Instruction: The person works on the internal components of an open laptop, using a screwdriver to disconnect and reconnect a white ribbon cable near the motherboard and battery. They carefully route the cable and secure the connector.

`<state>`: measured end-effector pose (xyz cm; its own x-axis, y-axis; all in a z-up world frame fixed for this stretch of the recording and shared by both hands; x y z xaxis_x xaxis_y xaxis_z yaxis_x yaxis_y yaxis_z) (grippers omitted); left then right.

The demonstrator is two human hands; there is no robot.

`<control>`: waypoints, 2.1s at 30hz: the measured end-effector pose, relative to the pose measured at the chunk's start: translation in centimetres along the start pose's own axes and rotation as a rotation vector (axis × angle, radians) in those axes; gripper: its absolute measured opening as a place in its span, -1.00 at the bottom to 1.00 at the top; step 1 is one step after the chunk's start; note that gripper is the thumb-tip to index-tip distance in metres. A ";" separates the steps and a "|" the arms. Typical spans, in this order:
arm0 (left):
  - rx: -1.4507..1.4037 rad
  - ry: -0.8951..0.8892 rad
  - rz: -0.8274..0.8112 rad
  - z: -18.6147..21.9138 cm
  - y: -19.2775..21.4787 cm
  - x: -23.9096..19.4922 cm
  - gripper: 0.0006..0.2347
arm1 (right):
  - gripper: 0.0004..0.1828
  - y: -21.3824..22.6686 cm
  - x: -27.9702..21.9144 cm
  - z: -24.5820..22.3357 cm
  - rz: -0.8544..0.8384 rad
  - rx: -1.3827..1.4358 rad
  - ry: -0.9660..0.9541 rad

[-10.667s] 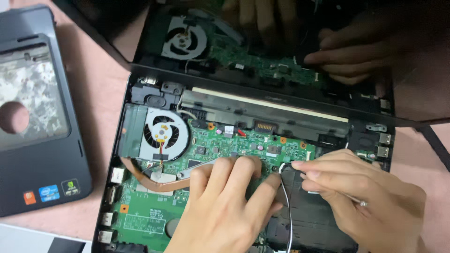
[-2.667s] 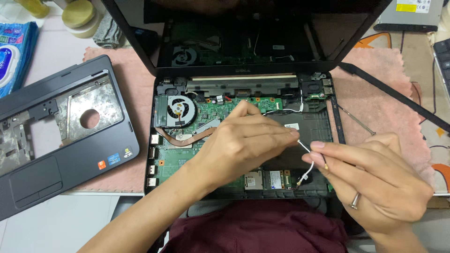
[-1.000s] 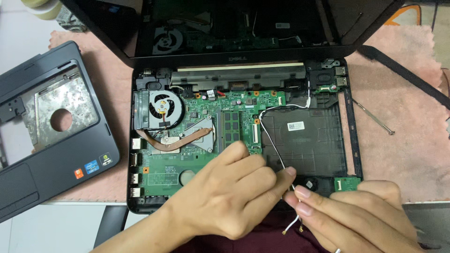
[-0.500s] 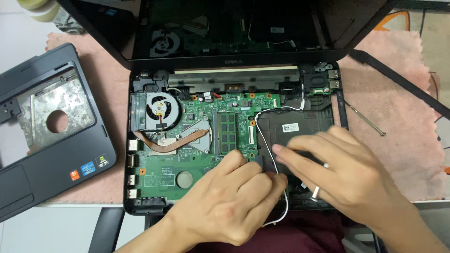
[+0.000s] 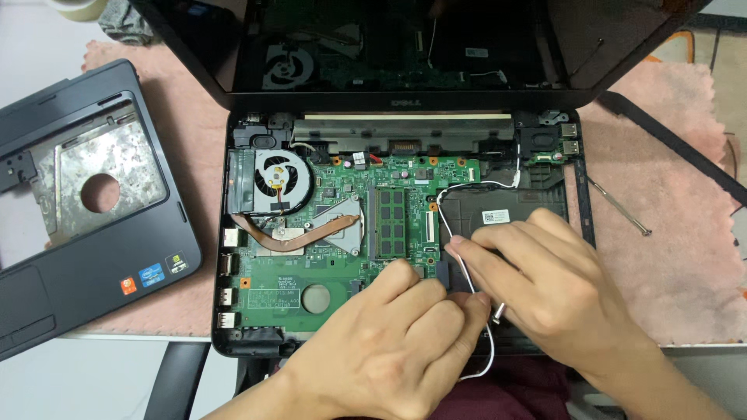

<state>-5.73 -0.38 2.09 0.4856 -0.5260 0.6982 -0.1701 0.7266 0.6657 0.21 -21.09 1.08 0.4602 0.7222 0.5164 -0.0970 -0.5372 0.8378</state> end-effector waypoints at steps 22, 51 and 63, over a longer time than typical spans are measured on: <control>0.028 0.100 -0.060 0.0 -0.4 -0.8 -0.82 | -0.81 -0.9 0.5 1.0 -0.256 0.137 -0.198; 0.013 0.216 -0.089 -1.3 2.0 -2.3 -0.81 | -0.82 -0.4 -0.5 0.7 -0.168 0.342 -0.560; 0.038 0.238 -0.191 -3.0 2.7 -1.2 -0.75 | -0.73 -0.7 -1.7 1.8 -0.304 0.284 -0.308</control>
<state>-4.18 3.56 2.28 0.6982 -0.5300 0.4812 -0.0858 0.6054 0.7913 1.14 -22.73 -0.66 0.6730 0.7253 0.1448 0.3054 -0.4508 0.8387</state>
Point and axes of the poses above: each hand's wrist, its own x-axis towards the middle knuckle, its own y-axis out of the back of the hand, z = x × y, the point moved 2 cm from there along x, towards the middle knuckle, and after that the axes turned 3 degrees about z, right-handed, at the moved point
